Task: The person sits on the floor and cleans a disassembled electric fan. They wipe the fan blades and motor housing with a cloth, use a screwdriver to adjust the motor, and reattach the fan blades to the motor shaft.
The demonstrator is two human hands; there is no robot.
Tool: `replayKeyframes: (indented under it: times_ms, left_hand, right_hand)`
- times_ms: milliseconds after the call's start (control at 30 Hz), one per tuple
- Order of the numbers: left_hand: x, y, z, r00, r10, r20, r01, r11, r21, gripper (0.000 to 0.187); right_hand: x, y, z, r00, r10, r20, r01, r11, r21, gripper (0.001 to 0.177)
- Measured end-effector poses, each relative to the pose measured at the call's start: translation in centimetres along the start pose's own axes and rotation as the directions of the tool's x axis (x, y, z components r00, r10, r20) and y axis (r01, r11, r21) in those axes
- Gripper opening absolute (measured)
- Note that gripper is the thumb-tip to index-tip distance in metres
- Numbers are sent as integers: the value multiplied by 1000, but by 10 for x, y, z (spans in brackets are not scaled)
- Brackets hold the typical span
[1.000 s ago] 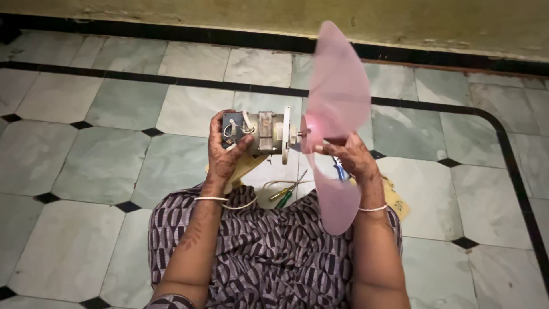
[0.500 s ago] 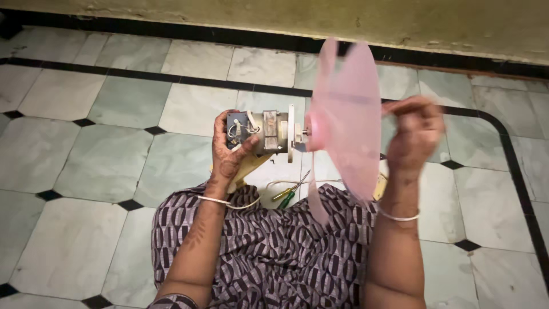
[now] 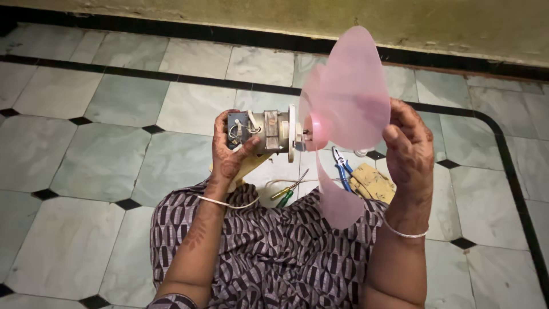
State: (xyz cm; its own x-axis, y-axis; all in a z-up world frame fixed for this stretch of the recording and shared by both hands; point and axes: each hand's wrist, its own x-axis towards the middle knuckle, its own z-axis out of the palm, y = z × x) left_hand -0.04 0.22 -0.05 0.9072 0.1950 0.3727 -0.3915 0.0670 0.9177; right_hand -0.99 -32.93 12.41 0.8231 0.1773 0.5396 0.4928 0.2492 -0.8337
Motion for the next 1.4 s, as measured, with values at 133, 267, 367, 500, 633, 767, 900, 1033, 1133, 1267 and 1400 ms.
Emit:
replayKeyframes:
  times_ms: [133,267,367,500,633,767,900,1033,1133,1267,1400]
  left_hand:
    - [1,-2,2,1000,0,12,0,1000,-5,84]
    - [-2,-3,4,999,-6,47,6,1000,-1,85]
    - [-3,-3,7,998,-11,68,10,1000,5,87]
    - [-5,-3,11,997,-27,73,28,999,-19,88]
    - [-5,-2,13,998,-21,56,23,999,-41,88]
    - [-4,-2,14,1000,8,17,-8,1000,-26,85]
    - [-2,-5,15,999,15,-34,-17,998,-57,83]
    - [-1,-7,12,998,-12,-57,8,997,-74,84]
    - [-8,-9,8,998,19,-58,-19,1000,-10,85]
    - [-7,1,7,999,31,-20,-30,999,40,90]
    - [-7,33,2,998,-63,30,51,953,300,116]
  right_hand:
    - [17,-5,19,982,-128,-138,96,972,-215,43]
    - [44,-14,34,947,-287,-147,209,893,-399,33]
    - [55,-24,31,921,-381,81,319,617,-720,25]
    - [46,-33,18,989,-149,0,135,897,-421,38]
    - [-8,-38,-14,990,-139,-24,135,982,-135,53]
    - [-67,11,-35,932,-5,-362,-65,982,-179,44]
    - [-91,87,-14,811,170,-560,-383,877,-290,38]
    - [-95,131,35,905,239,-352,-335,910,-244,37]
    - [-86,159,68,910,193,-366,-291,928,-234,35]
    - [-69,177,77,861,78,-502,-221,947,-233,34]
    - [-63,185,69,876,74,-476,-178,968,-179,32]
